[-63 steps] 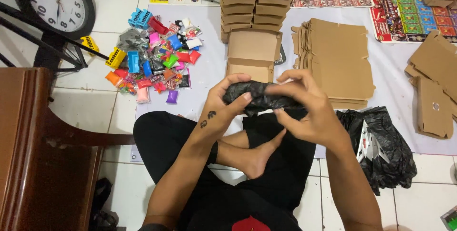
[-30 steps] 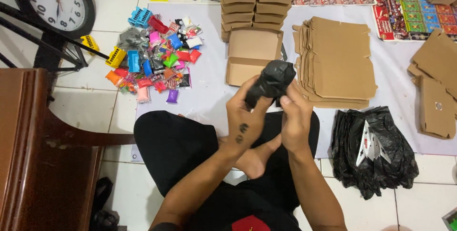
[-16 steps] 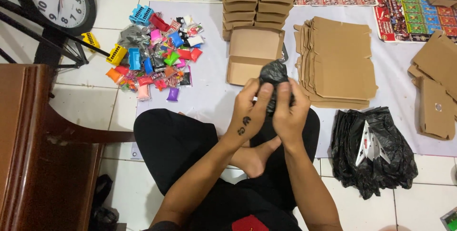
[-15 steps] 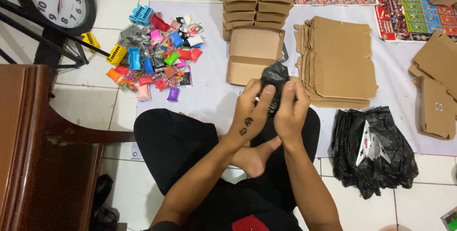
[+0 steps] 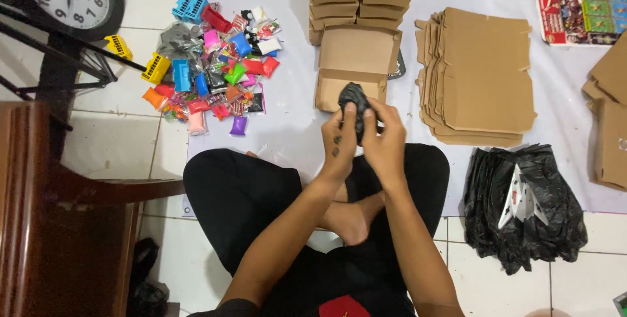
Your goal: Assembling cardboard boxes from flat sheets, placing small items inside, and stacking the finished products.
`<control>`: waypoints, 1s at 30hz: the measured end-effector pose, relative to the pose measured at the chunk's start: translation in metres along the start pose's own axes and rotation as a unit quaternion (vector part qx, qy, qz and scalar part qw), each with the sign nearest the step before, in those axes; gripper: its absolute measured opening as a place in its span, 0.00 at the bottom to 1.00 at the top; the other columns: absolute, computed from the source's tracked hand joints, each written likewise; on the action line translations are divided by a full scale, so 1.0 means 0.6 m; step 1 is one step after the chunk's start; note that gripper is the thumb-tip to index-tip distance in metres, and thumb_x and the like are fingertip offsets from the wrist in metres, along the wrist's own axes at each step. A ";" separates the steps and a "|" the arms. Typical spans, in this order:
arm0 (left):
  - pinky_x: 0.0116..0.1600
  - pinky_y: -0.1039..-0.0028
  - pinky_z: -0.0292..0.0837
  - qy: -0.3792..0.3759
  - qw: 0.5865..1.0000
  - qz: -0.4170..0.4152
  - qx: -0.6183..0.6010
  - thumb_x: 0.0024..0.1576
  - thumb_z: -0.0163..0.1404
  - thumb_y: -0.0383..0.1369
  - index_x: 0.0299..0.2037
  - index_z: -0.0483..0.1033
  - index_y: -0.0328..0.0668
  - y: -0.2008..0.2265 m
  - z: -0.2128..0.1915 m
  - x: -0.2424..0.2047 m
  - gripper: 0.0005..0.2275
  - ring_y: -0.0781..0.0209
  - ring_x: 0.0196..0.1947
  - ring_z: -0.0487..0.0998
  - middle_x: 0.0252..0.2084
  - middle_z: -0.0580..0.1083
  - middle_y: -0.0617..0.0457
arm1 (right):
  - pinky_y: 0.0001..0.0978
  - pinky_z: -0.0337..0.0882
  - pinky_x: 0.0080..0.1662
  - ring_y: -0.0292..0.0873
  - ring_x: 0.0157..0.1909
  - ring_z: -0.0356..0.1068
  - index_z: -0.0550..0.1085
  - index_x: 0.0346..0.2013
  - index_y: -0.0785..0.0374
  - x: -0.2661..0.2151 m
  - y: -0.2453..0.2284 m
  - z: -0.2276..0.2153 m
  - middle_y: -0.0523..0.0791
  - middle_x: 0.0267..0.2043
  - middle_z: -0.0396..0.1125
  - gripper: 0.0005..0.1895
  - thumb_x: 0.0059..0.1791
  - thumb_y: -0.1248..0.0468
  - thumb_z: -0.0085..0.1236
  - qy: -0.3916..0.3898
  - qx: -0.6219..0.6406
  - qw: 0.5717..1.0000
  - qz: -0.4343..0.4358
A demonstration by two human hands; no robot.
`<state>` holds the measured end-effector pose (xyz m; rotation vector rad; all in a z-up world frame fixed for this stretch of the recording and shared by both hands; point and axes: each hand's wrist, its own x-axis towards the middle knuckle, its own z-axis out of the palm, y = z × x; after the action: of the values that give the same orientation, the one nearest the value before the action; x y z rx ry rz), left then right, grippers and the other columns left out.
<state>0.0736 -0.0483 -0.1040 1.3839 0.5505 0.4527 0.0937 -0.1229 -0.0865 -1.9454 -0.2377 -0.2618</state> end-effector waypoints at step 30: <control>0.40 0.64 0.79 -0.085 0.931 -0.125 0.331 0.54 0.50 0.25 0.59 0.73 0.46 -0.296 -0.092 0.319 0.20 0.57 0.36 0.79 0.47 0.73 0.47 | 0.50 0.63 0.56 0.57 0.61 0.59 0.63 0.69 0.65 0.200 0.423 0.183 0.54 0.63 0.56 0.37 0.46 0.58 0.61 -0.422 -0.385 0.816 -0.090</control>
<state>0.1883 0.0859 -0.3045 1.9397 0.7643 -0.0826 0.2891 -0.1114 -0.3159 -2.7514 -1.0336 0.5028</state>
